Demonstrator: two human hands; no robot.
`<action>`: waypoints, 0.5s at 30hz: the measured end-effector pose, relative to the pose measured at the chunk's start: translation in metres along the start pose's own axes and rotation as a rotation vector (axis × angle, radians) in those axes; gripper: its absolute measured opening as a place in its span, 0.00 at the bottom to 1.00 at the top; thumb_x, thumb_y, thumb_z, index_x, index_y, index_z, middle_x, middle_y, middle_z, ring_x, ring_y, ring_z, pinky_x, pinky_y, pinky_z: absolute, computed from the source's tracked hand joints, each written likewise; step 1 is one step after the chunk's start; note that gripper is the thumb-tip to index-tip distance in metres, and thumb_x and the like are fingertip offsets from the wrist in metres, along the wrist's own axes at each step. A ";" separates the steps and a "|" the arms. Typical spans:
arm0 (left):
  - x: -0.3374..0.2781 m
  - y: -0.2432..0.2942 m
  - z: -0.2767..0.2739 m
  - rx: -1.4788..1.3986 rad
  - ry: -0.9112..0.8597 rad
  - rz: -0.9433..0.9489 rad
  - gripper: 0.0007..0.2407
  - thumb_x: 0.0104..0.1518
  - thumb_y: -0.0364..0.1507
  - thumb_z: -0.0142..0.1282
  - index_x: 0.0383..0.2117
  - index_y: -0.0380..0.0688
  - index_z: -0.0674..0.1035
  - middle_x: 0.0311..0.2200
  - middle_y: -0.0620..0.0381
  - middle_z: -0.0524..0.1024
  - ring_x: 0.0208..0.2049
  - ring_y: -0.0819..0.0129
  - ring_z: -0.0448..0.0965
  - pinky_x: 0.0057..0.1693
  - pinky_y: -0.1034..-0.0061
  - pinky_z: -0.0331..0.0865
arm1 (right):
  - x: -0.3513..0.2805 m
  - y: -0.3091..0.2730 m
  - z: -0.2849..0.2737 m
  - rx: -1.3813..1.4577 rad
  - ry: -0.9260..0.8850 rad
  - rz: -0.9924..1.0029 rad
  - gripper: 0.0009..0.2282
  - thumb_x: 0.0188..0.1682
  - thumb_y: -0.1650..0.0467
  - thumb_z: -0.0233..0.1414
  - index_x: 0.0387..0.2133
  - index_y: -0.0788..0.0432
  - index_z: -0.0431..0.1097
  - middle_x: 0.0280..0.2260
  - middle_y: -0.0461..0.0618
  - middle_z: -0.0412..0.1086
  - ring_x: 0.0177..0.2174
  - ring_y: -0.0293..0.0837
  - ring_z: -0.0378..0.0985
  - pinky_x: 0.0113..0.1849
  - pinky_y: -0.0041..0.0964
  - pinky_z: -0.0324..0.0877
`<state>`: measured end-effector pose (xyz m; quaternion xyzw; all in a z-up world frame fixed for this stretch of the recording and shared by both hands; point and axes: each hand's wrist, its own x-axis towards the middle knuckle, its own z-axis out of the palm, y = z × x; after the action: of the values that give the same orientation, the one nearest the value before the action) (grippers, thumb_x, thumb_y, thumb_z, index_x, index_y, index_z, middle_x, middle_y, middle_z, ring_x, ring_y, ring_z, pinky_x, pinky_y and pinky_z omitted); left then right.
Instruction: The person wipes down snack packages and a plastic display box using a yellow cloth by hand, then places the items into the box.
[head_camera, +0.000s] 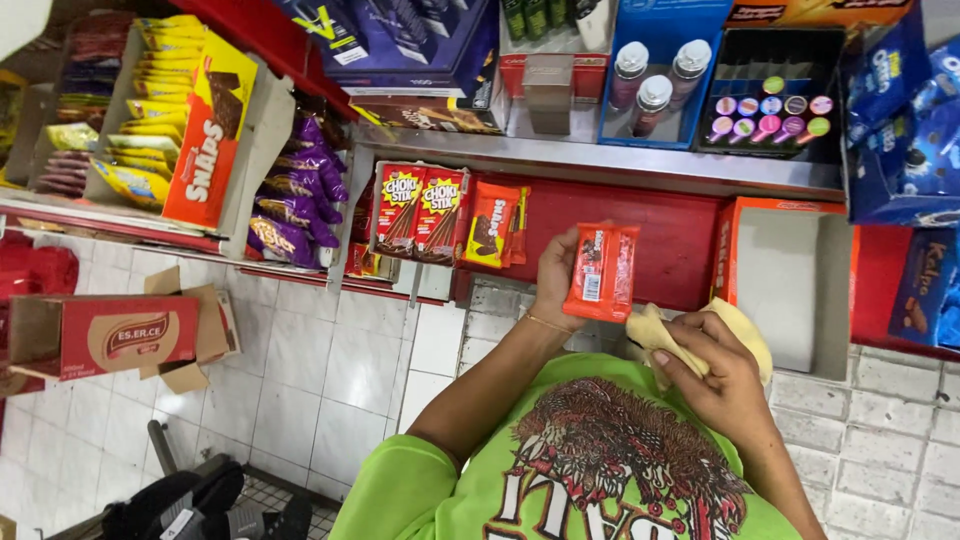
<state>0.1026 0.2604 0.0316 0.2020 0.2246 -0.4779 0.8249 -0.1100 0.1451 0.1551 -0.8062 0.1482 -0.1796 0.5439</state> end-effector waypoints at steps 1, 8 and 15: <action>0.017 0.003 -0.033 -0.004 0.002 0.005 0.18 0.59 0.40 0.58 0.47 0.40 0.81 0.40 0.43 0.83 0.40 0.50 0.86 0.51 0.49 0.78 | -0.001 -0.001 0.002 0.002 -0.006 -0.001 0.15 0.41 0.77 0.62 0.43 0.56 0.80 0.34 0.57 0.72 0.31 0.54 0.78 0.35 0.47 0.70; -0.059 0.028 0.053 -0.114 0.100 -0.030 0.13 0.49 0.32 0.57 0.36 0.37 0.80 0.35 0.39 0.82 0.35 0.46 0.86 0.46 0.45 0.78 | -0.001 0.003 0.016 -0.002 -0.020 0.036 0.15 0.41 0.76 0.63 0.43 0.55 0.80 0.35 0.56 0.74 0.33 0.52 0.79 0.36 0.45 0.70; -0.013 0.052 -0.006 0.489 0.182 0.324 0.24 0.53 0.30 0.62 0.58 0.41 0.73 0.38 0.46 0.77 0.35 0.56 0.82 0.39 0.61 0.80 | 0.001 -0.009 0.017 -0.032 -0.046 0.008 0.16 0.40 0.76 0.63 0.43 0.54 0.80 0.36 0.54 0.75 0.35 0.53 0.80 0.37 0.45 0.71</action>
<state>0.1417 0.2968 0.0396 0.4697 0.1407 -0.3601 0.7936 -0.1015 0.1615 0.1577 -0.8181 0.1416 -0.1567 0.5349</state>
